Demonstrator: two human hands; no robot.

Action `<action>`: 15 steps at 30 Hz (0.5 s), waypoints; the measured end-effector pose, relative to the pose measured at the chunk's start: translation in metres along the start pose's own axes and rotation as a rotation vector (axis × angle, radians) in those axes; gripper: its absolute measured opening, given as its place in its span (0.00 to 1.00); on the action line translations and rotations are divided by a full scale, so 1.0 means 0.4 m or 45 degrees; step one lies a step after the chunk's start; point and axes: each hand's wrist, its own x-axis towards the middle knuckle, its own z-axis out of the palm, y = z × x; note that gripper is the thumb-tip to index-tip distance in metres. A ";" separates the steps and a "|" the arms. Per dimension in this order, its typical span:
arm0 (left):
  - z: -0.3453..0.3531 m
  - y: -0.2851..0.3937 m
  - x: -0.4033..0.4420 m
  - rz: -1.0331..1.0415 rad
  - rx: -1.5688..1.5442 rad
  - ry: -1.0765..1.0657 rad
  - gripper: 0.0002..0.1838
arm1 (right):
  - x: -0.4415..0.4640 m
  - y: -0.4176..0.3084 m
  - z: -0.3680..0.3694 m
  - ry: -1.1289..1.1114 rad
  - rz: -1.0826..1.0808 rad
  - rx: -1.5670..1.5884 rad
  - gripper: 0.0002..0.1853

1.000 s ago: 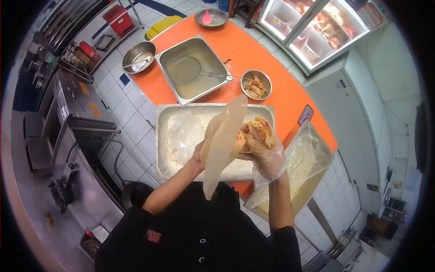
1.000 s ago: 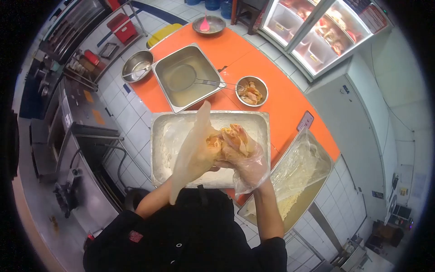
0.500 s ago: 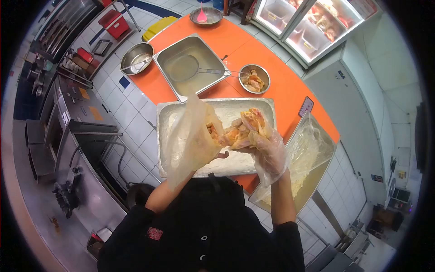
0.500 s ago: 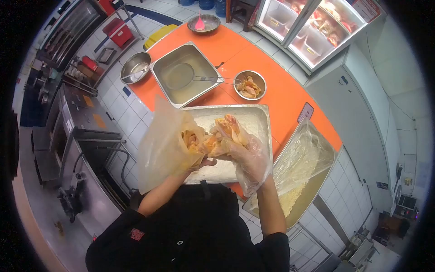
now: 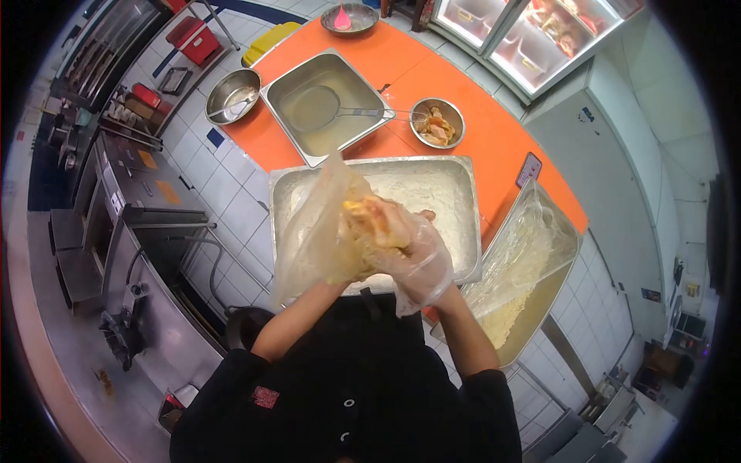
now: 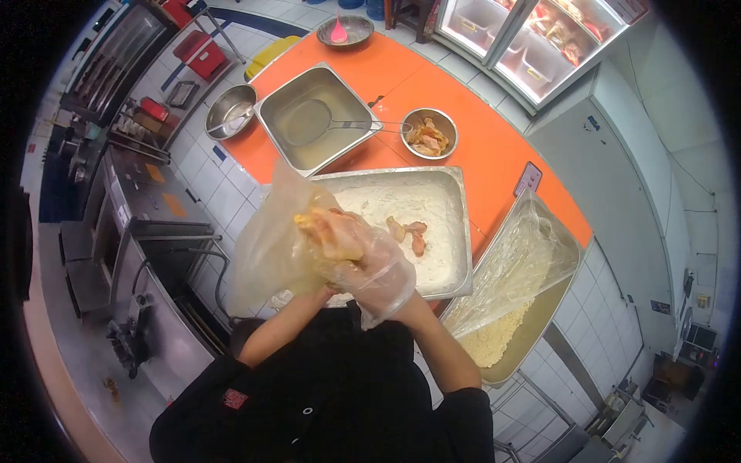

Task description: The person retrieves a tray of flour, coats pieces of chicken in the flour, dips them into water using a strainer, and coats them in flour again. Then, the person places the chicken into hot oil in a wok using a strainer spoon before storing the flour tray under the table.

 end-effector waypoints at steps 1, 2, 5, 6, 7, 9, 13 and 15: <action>0.001 -0.004 0.006 -0.015 -0.071 -0.039 0.39 | 0.002 -0.011 -0.003 -0.012 0.433 0.377 0.27; 0.002 -0.009 0.010 -0.027 -0.126 -0.074 0.39 | 0.010 -0.024 -0.009 -0.030 0.868 0.754 0.28; 0.005 -0.015 0.006 -0.054 -0.223 -0.161 0.39 | 0.022 -0.024 -0.076 -0.030 0.669 0.526 0.28; 0.006 -0.005 -0.004 -0.060 -0.221 -0.166 0.39 | 0.017 -0.019 -0.096 0.075 0.747 0.706 0.27; 0.004 0.002 -0.011 -0.068 -0.218 -0.159 0.39 | 0.009 -0.014 -0.118 0.184 0.828 0.885 0.25; 0.021 0.029 -0.044 -0.013 -0.157 -0.021 0.39 | 0.017 -0.017 -0.198 0.178 0.944 0.683 0.23; 0.051 0.078 -0.069 0.060 -0.089 0.227 0.40 | -0.048 0.073 -0.222 0.251 0.862 0.145 0.20; 0.037 0.091 -0.075 0.026 -0.135 0.087 0.40 | -0.121 0.182 -0.200 0.191 0.674 -0.115 0.20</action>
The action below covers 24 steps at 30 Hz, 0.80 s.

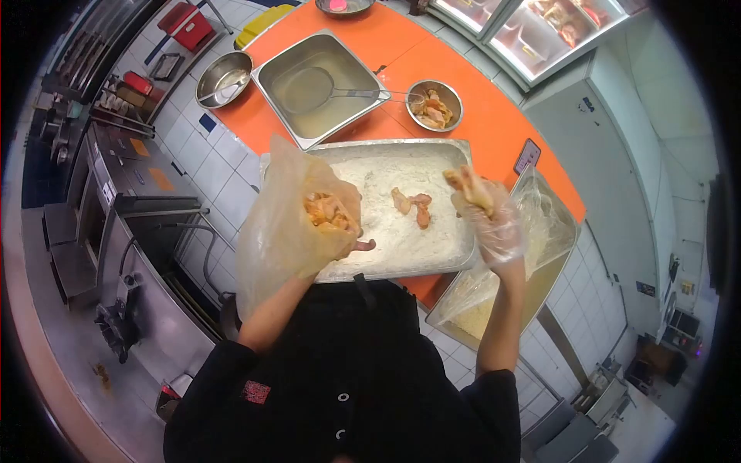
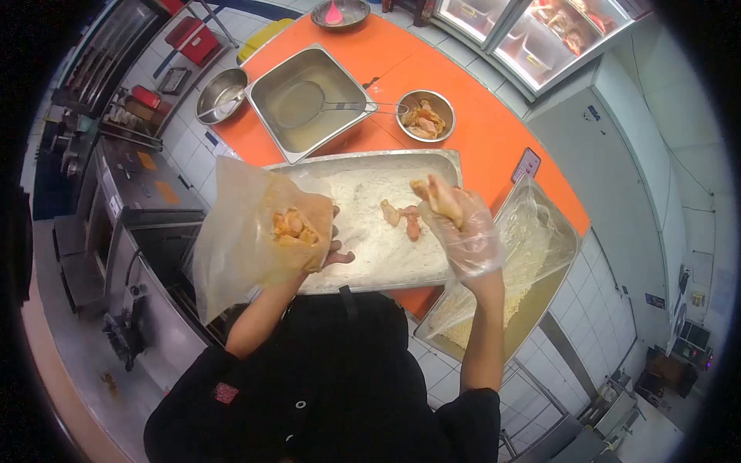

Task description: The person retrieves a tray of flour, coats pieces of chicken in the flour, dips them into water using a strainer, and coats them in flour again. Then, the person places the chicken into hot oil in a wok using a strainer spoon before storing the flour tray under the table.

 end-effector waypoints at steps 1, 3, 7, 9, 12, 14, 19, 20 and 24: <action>-0.004 0.005 -0.002 -0.021 -0.031 -0.076 0.40 | -0.002 0.015 0.006 0.003 -0.107 -0.120 0.20; -0.008 0.015 -0.007 -0.037 -0.063 -0.151 0.40 | -0.005 0.020 0.021 -0.056 0.046 -0.082 0.20; -0.025 0.030 -0.024 0.007 -0.022 -0.135 0.38 | -0.004 0.087 0.065 -0.124 0.378 0.215 0.18; -0.033 0.028 -0.032 0.019 -0.020 -0.134 0.38 | -0.002 0.110 0.069 -0.145 0.253 0.149 0.18; -0.021 0.022 -0.032 0.034 0.010 -0.085 0.37 | -0.001 0.094 0.062 -0.167 0.168 0.017 0.19; -0.015 0.017 -0.024 -0.021 -0.032 -0.205 0.37 | 0.000 0.088 0.051 -0.174 0.213 -0.050 0.19; -0.025 0.023 -0.031 -0.025 0.013 -0.149 0.37 | 0.008 0.019 0.015 -0.243 0.267 -0.330 0.17; -0.024 0.022 -0.032 -0.018 0.024 -0.111 0.37 | 0.005 0.035 0.013 -0.239 0.270 -0.333 0.17; -0.012 0.016 -0.034 0.026 0.034 -0.031 0.38 | -0.004 0.076 -0.007 -0.156 0.044 -0.179 0.16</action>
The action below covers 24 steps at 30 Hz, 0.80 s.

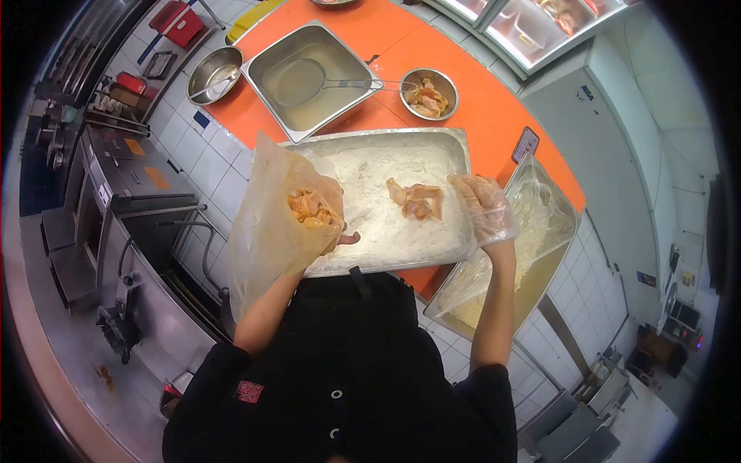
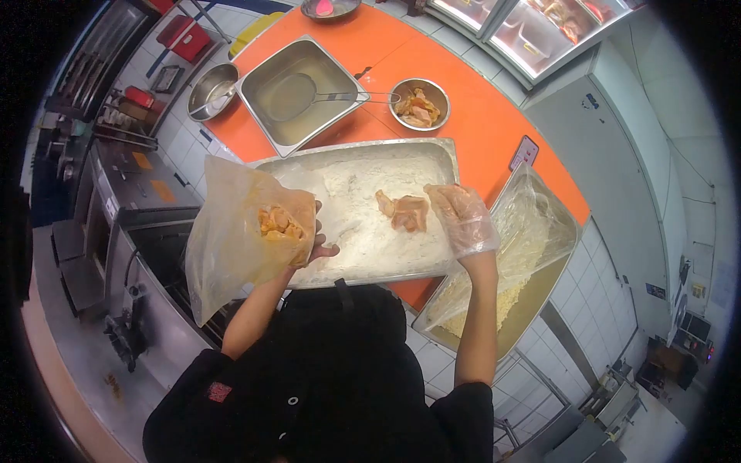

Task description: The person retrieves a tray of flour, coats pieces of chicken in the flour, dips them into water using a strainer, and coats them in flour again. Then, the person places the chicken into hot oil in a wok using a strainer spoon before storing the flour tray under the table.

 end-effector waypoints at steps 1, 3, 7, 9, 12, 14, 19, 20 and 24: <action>-0.014 0.002 0.002 -0.008 -0.061 -0.038 0.39 | 0.000 -0.002 -0.006 0.021 -0.077 -0.097 0.17; -0.046 0.003 0.002 -0.010 -0.117 -0.072 0.39 | -0.001 0.013 -0.009 0.101 -0.016 -0.039 0.17; 0.001 0.011 -0.039 0.167 0.417 0.173 0.37 | 0.000 -0.103 -0.028 0.164 0.249 0.398 0.18; 0.074 -0.009 -0.049 0.259 0.992 0.316 0.36 | -0.004 -0.182 -0.055 0.129 0.394 0.543 0.18; 0.122 -0.020 -0.027 0.257 1.617 0.376 0.35 | -0.012 -0.252 -0.042 -0.382 0.014 0.516 0.19; 0.079 0.001 -0.003 0.205 1.845 0.277 0.33 | -0.038 -0.202 0.011 -0.528 -0.211 0.453 0.20; 0.155 0.030 0.040 -0.068 0.586 0.296 0.32 | -0.095 -0.093 0.089 -0.129 -0.063 0.459 0.18; 0.173 0.024 0.044 -0.036 0.696 0.338 0.31 | -0.081 -0.090 0.089 -0.157 -0.046 0.442 0.18; 0.201 0.016 0.047 0.024 0.819 0.444 0.32 | -0.058 -0.075 0.096 -0.249 -0.029 0.392 0.18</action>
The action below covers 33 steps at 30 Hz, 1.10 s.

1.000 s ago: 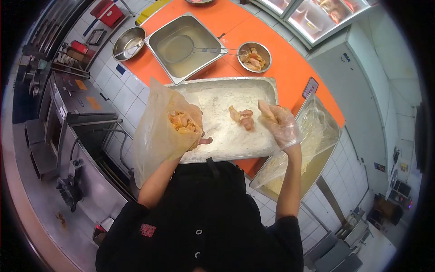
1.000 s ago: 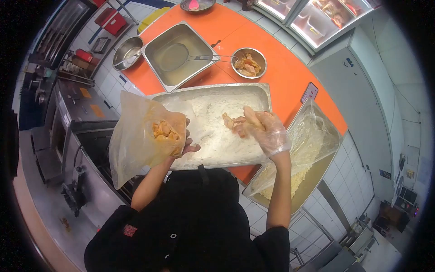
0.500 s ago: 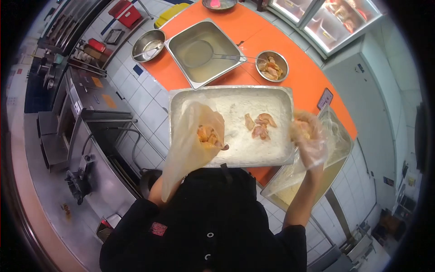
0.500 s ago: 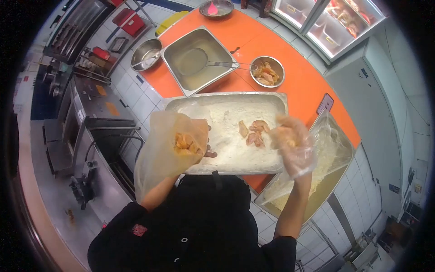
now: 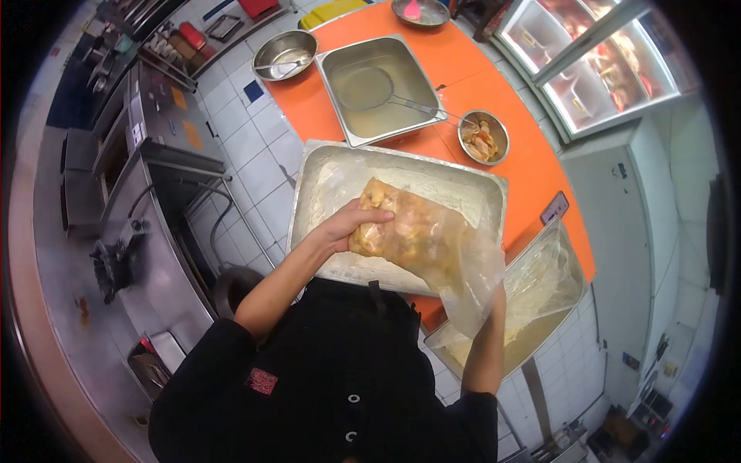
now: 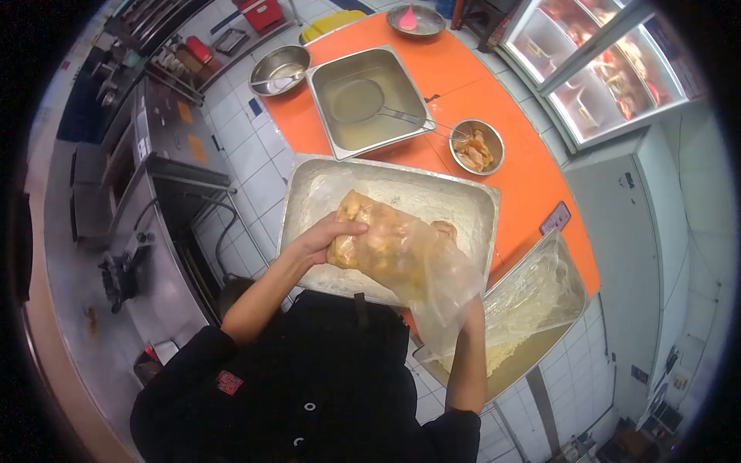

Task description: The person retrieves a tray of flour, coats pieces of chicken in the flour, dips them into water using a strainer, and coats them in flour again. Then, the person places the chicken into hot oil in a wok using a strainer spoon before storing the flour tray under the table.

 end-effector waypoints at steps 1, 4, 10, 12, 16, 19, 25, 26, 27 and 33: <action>0.001 -0.001 -0.002 -0.003 0.033 0.016 0.32 | 0.001 0.005 0.003 -0.016 0.003 -0.006 0.18; -0.001 -0.008 0.001 -0.012 0.066 0.042 0.32 | 0.004 0.008 0.021 -0.077 0.004 -0.032 0.18; -0.022 -0.070 0.010 -0.130 -0.076 -0.063 0.32 | 0.023 -0.041 0.063 -0.198 -0.066 -0.270 0.17; -0.034 -0.102 0.008 -0.159 -0.213 -0.052 0.32 | 0.037 -0.069 0.063 -0.252 -0.181 -0.480 0.17; -0.070 -0.136 0.014 -0.227 -0.232 -0.045 0.34 | 0.041 -0.097 0.018 -0.460 -0.040 -0.419 0.19; -0.086 -0.144 0.012 -0.221 -0.282 -0.065 0.35 | 0.034 -0.064 -0.005 -0.326 -0.437 -0.613 0.23; -0.166 -0.206 0.032 -0.239 -0.607 -0.161 0.35 | 0.060 -0.167 -0.034 -0.415 -0.291 -0.594 0.18; -0.180 -0.225 0.039 -0.212 -0.643 -0.215 0.35 | 0.060 -0.160 -0.031 -0.405 -0.289 -0.588 0.18; -0.179 -0.233 0.040 -0.189 -0.677 -0.272 0.35 | 0.061 -0.146 -0.029 -0.406 -0.350 -0.623 0.19; -0.170 -0.265 0.052 -0.150 -0.790 -0.252 0.32 | 0.086 -0.260 -0.087 -0.319 -0.069 -0.294 0.19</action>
